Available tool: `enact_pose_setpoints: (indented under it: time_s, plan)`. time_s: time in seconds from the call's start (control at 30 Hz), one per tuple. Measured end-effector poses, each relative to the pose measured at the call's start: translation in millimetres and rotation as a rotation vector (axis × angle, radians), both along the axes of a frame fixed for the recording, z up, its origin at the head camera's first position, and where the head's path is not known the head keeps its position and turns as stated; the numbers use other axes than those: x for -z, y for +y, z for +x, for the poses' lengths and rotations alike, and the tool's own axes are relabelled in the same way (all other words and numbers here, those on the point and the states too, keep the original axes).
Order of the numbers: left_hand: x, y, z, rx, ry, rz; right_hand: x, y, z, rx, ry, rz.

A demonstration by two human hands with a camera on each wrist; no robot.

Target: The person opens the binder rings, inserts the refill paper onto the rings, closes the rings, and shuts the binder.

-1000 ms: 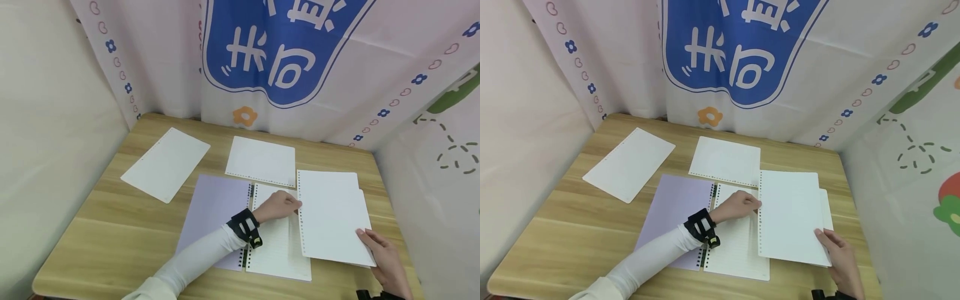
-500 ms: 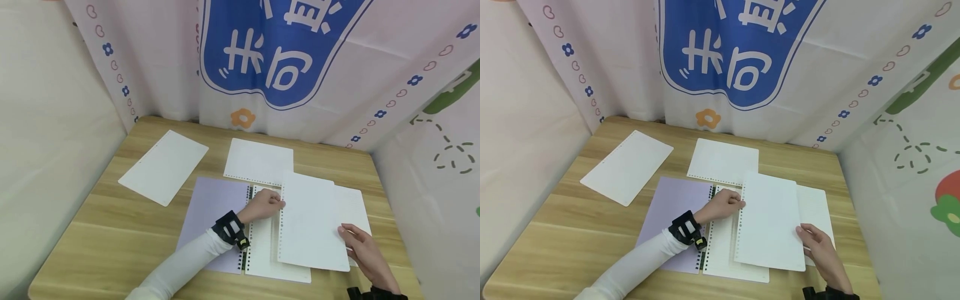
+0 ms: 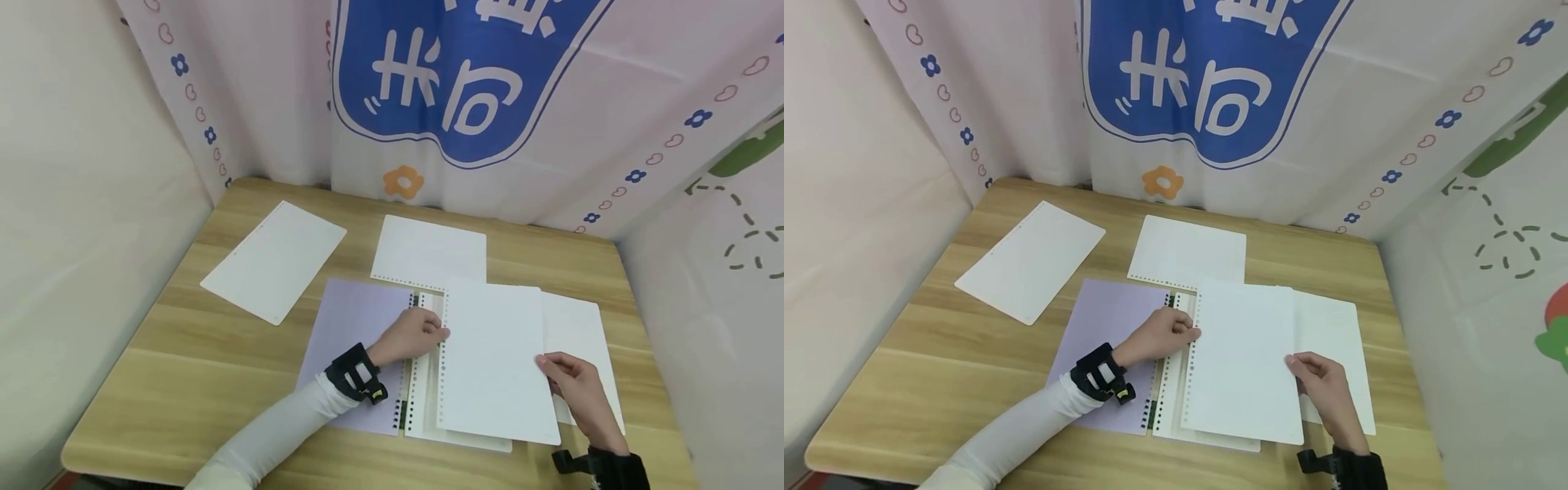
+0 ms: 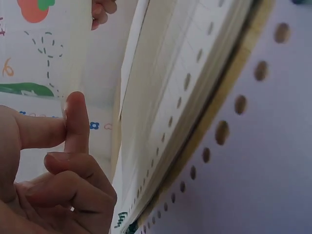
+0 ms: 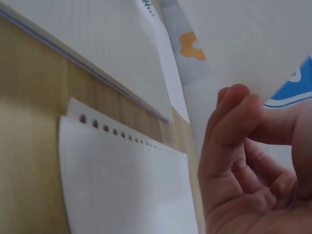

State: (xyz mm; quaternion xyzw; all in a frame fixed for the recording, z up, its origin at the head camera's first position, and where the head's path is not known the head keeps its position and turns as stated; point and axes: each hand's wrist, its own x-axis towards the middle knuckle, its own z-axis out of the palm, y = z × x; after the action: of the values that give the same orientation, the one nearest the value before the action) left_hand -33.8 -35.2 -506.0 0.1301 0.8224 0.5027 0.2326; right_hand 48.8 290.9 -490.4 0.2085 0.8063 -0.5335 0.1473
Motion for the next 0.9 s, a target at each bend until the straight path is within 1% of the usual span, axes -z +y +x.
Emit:
enact_pose_setpoints:
  time_s: [0.13,0.23,0.4,0.5,0.6,0.73,0.83,0.9]
  plan:
    - [-1.2,-6.9,-0.1,0.001,-0.018,-0.006,4.1,-9,0.3,0.041,0.006,-0.008]
    - [-1.0,-10.9,-0.6,0.000,-0.019,-0.026,9.7,-16,2.8,0.072,0.007,-0.026]
    - [-1.8,-18.6,-2.3,-0.027,-0.012,-0.072,20.6,-26,6.3,0.106,0.008,-0.046]
    - [-4.5,-23.8,-3.0,-0.048,0.017,-0.103,26.3,-31,7.6,0.118,0.014,-0.055]
    - [-6.4,-27.8,-3.2,-0.061,0.069,-0.121,30.2,-35,8.7,0.119,0.020,-0.075]
    - [-5.4,-30.6,-1.4,-0.083,0.130,-0.146,33.0,-40,9.3,0.121,0.012,-0.104]
    - [-4.1,-32.2,0.9,-0.096,0.153,-0.171,34.2,-42,8.7,0.112,0.009,-0.107]
    - [-3.2,-33.1,2.2,-0.091,0.170,-0.191,34.2,-44,7.9,0.106,0.011,-0.112]
